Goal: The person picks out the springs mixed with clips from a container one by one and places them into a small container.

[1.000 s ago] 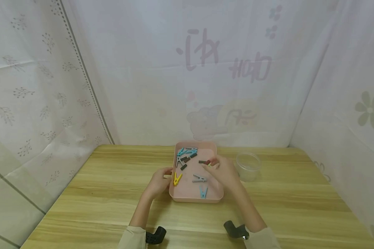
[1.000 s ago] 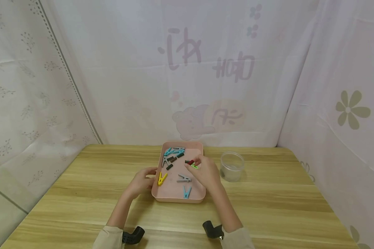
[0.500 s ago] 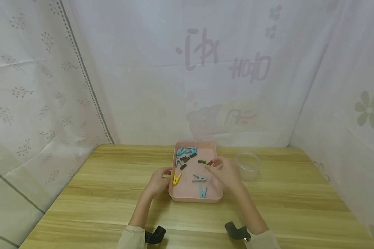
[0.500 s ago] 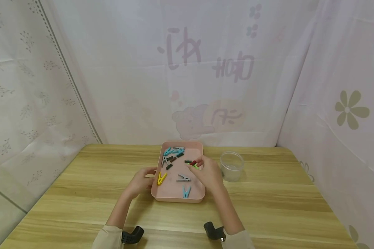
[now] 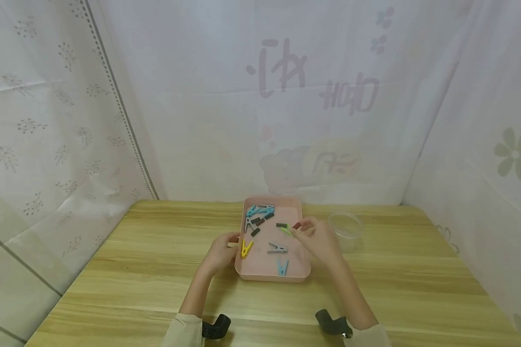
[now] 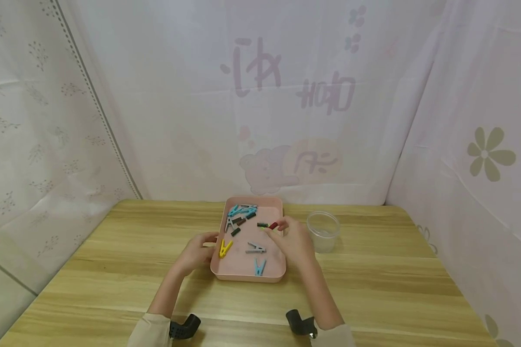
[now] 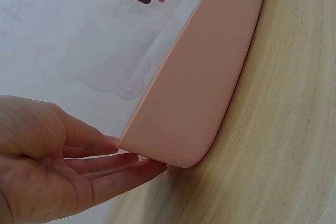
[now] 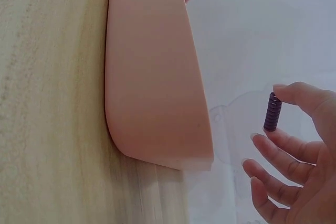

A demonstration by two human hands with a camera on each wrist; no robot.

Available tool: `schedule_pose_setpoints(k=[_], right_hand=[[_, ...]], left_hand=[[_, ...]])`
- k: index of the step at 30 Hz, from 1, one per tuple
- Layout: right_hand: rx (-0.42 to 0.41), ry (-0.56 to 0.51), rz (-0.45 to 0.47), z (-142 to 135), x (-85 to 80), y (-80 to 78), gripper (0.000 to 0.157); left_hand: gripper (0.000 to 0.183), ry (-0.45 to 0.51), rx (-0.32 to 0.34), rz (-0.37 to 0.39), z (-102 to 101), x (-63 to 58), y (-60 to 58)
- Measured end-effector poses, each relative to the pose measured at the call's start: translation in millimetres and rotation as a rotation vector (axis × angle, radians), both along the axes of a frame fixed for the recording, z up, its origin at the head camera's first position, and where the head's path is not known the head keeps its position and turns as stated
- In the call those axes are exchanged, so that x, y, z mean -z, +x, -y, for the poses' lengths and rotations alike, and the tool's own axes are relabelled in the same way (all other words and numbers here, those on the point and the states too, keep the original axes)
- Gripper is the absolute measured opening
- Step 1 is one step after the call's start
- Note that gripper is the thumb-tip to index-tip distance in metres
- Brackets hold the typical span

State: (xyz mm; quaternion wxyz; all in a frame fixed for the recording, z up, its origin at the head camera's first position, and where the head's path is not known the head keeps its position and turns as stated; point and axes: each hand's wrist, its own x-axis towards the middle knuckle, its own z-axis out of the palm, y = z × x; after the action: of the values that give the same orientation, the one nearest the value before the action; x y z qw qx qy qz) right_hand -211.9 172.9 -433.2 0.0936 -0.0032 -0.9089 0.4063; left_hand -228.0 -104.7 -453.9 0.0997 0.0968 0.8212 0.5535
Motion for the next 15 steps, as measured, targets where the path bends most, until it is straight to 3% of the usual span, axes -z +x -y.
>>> schedule_pose_setpoints(k=[15], right_hand=[[0.072,-0.009,-0.009,-1.4,0.7,-0.3,0.039]], left_hand=[[0.042,-0.023,-0.005,-0.001,-0.3,-0.4,-0.4]])
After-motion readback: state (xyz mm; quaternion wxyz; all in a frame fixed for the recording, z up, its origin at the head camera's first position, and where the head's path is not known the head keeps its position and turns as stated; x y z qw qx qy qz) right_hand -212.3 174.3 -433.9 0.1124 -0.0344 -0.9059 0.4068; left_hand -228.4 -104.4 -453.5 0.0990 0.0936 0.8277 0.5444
